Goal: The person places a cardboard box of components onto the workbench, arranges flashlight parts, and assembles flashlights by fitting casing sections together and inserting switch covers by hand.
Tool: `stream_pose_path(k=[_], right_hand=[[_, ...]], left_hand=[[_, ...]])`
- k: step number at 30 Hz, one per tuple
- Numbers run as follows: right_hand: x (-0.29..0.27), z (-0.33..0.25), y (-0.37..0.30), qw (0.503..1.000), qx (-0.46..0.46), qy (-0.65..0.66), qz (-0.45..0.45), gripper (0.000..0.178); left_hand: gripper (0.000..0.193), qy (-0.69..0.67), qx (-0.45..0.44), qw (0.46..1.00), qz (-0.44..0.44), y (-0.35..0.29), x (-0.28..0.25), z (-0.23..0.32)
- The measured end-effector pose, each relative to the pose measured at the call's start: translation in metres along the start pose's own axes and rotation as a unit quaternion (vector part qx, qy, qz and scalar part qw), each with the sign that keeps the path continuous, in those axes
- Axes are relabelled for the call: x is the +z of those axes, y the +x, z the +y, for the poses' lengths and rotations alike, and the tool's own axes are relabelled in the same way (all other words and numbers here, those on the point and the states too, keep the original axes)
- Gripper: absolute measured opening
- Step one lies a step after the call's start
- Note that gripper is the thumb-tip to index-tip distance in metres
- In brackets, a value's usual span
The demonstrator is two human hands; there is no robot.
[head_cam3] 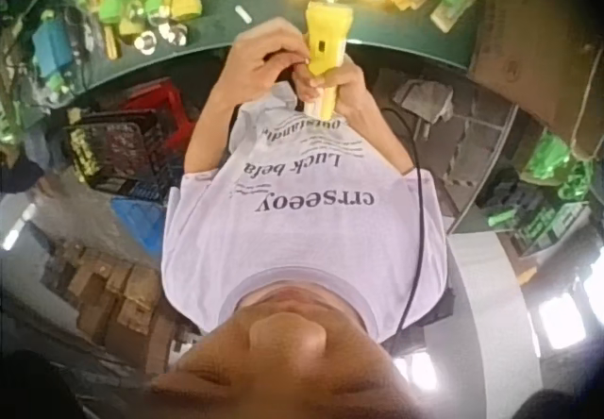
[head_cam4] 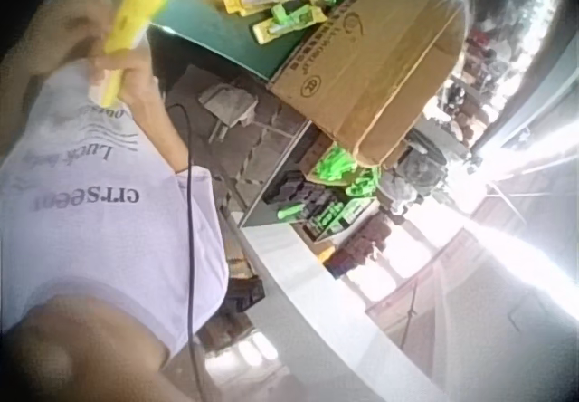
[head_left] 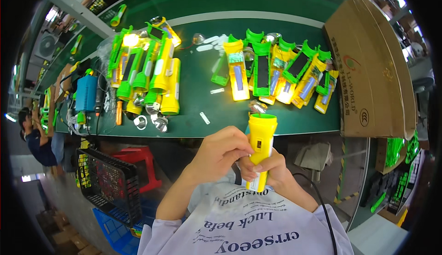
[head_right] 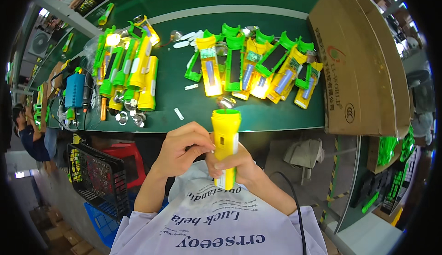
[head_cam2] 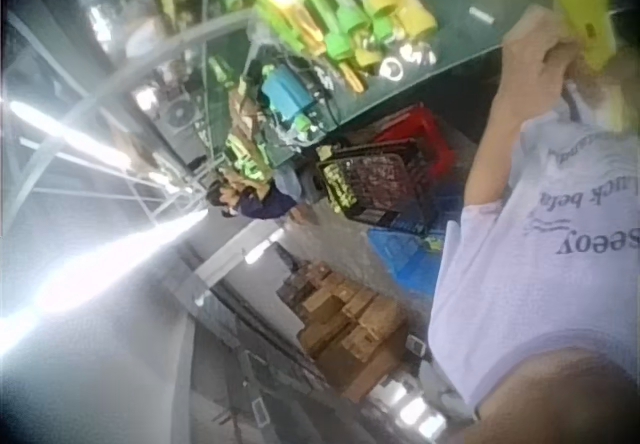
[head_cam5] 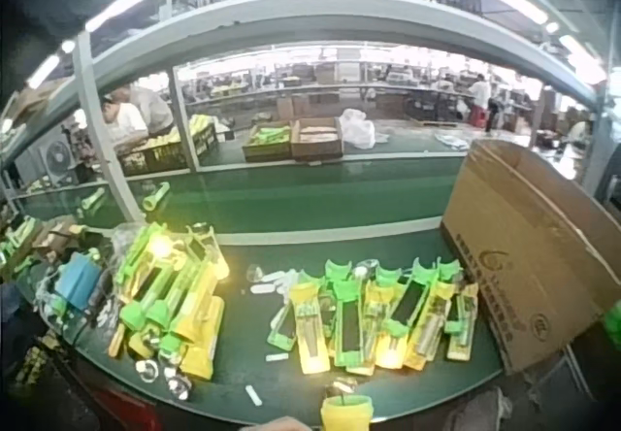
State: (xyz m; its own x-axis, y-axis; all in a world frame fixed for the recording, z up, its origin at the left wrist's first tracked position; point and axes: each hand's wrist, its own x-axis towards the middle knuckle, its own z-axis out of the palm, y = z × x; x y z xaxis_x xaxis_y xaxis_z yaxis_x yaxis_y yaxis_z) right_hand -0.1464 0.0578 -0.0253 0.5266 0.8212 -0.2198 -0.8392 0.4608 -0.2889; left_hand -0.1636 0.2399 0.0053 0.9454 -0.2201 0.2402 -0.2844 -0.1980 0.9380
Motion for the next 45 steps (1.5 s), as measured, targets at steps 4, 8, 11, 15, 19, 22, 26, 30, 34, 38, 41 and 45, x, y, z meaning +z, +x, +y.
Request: stream_pose_path(k=[4, 8, 11, 15, 19, 22, 26, 30, 34, 38, 41, 45], right_hand=[[-0.003, 0.001, -0.006, 1.0, -0.004, -0.011, 0.023, 0.048], [0.002, 0.001, -0.009, 0.999, -0.009, -0.025, 0.019, 0.048], [0.002, 0.002, -0.011, 0.999, -0.004, -0.038, 0.03, 0.048], [0.002, 0.002, -0.012, 0.999, -0.01, -0.045, 0.022, 0.045], [0.006, 0.004, -0.014, 0.998, -0.015, -0.062, 0.028, 0.05], [0.005, 0.005, -0.015, 0.998, -0.008, -0.058, 0.032, 0.05], [0.011, 0.004, -0.012, 0.997, -0.014, -0.065, 0.043, 0.05], [0.006, 0.003, -0.007, 0.997, -0.008, -0.07, 0.044, 0.048], [0.003, 0.0, -0.006, 0.998, -0.01, -0.05, 0.029, 0.046], [0.001, 0.006, -0.01, 0.994, -0.012, -0.086, 0.067, 0.043], [-0.005, 0.012, -0.01, 0.999, 0.002, -0.043, 0.019, 0.044], [0.01, 0.014, -0.012, 0.999, -0.01, 0.013, 0.042, 0.022]], left_hand=[[0.013, -0.014, -0.029, 0.999, 0.008, 0.002, 0.013, 0.002], [0.013, -0.035, -0.046, 0.997, 0.043, 0.001, 0.017, 0.0], [0.013, 0.001, -0.006, 0.999, 0.038, 0.005, 0.017, 0.003], [0.013, 0.006, -0.007, 0.999, 0.05, 0.005, 0.02, 0.008], [0.013, 0.002, -0.007, 0.998, 0.058, 0.004, 0.02, 0.012], [0.014, 0.018, 0.005, 0.999, 0.049, 0.003, 0.019, 0.013], [0.013, 0.021, -0.006, 0.998, 0.061, 0.003, 0.017, 0.013], [0.013, 0.044, 0.008, 0.997, 0.065, 0.01, 0.014, 0.016], [0.014, 0.088, 0.04, 0.993, 0.07, 0.015, 0.013, 0.014], [0.014, 0.088, 0.006, 0.995, 0.051, 0.009, 0.009, 0.011], [0.028, -0.028, -0.107, 0.993, 0.05, 0.0, 0.012, -0.011], [0.032, -0.031, -0.126, 0.992, -0.003, -0.005, 0.022, -0.032]])
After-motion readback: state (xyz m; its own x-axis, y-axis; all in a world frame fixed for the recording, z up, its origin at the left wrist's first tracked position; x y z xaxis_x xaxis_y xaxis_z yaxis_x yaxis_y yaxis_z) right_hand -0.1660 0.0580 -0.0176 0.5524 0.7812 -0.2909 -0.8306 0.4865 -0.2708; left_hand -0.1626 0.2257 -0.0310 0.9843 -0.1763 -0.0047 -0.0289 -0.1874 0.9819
